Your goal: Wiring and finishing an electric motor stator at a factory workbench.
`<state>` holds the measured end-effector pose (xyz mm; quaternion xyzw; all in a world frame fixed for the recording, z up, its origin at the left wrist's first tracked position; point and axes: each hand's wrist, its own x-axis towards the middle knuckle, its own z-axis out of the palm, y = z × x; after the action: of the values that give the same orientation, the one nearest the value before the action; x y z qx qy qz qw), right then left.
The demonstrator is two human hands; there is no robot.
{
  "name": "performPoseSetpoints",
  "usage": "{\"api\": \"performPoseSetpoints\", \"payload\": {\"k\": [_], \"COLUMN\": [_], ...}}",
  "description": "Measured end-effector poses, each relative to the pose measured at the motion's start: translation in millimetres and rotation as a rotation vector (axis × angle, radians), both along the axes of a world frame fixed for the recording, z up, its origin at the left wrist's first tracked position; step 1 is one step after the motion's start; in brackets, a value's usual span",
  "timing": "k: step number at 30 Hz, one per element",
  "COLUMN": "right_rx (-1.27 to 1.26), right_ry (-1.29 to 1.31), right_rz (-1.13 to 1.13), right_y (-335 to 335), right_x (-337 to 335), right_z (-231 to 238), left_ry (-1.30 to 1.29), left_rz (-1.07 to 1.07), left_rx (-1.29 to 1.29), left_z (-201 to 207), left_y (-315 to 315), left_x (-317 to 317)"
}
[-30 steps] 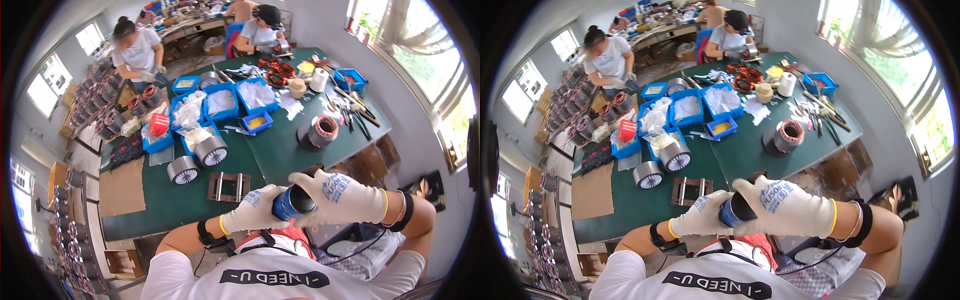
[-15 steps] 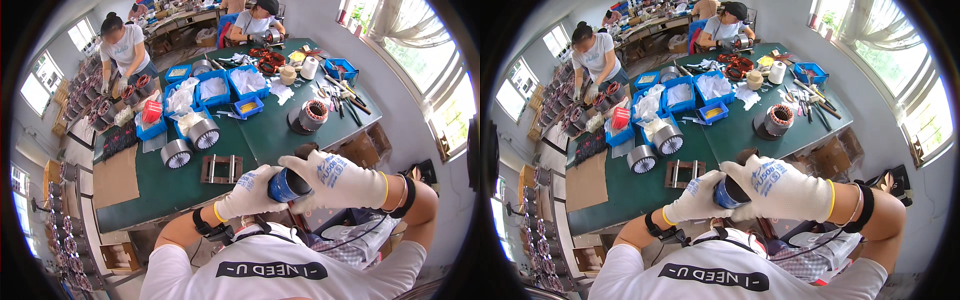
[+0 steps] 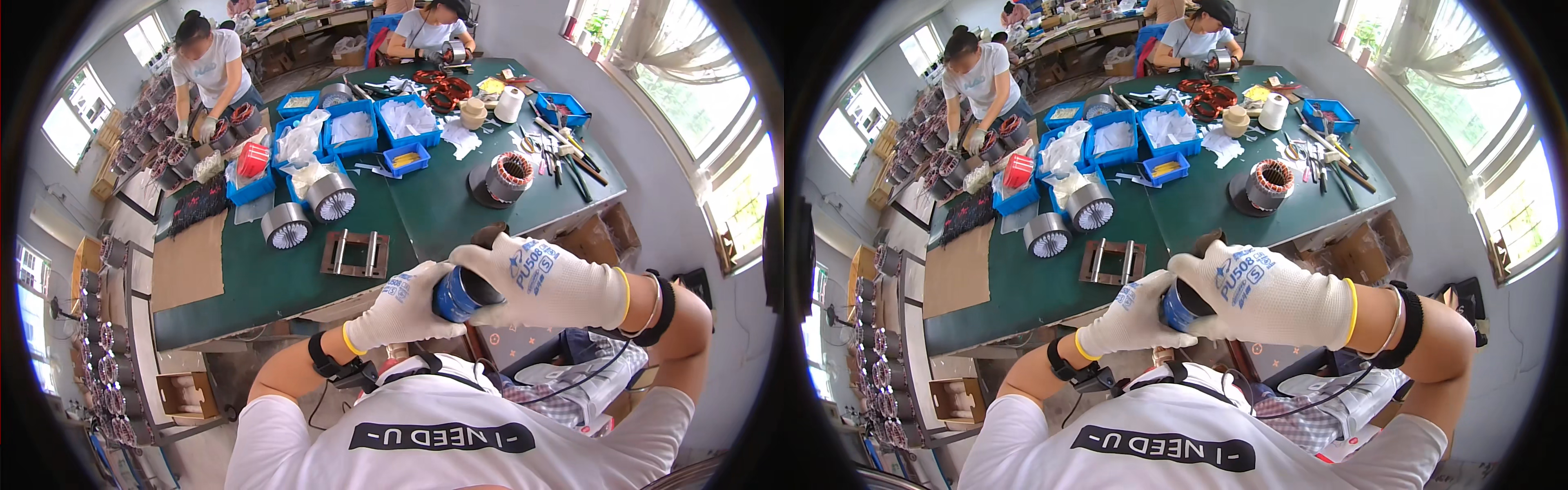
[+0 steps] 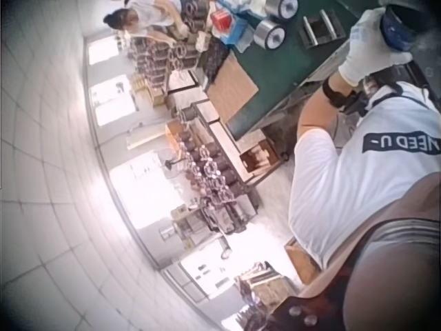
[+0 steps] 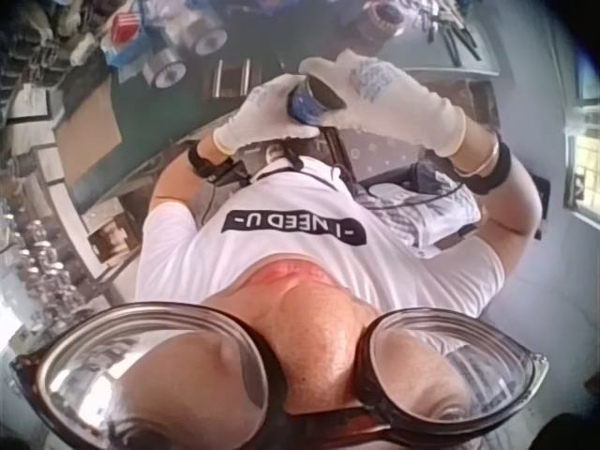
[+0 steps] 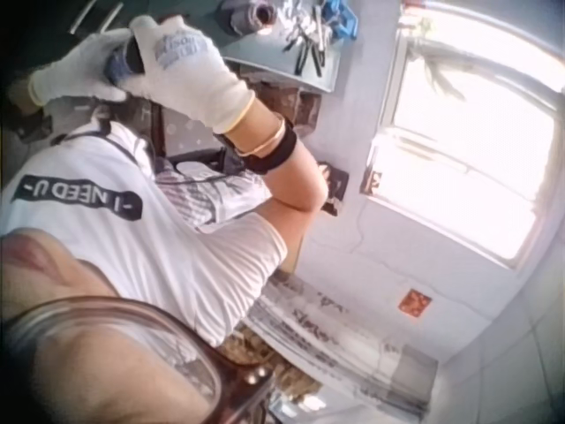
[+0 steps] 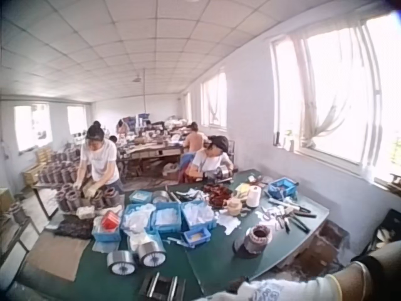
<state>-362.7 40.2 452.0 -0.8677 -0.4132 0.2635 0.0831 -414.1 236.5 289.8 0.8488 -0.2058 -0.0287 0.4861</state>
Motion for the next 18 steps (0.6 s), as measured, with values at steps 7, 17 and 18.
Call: {"api": "performPoseSetpoints", "payload": {"k": [7,17,18], "right_rx": [0.347,1.243,1.259], "right_ry": [-0.152,0.743,0.763], "right_rz": [0.336,-0.611,-0.651], "right_y": [-15.1,-61.6,-64.5], "right_x": [-1.2,-30.8,-35.3], "right_z": [5.5,-28.2,-35.1], "left_ry": [0.037,-0.170,-0.229], "left_rz": [-0.012,-0.030,-0.054], "left_rx": [-0.102,-0.136,-0.136], "left_z": [10.0,107.6,118.2], "left_y": [0.6,26.8,30.1], "left_x": [-19.9,-54.2,-55.2]}}
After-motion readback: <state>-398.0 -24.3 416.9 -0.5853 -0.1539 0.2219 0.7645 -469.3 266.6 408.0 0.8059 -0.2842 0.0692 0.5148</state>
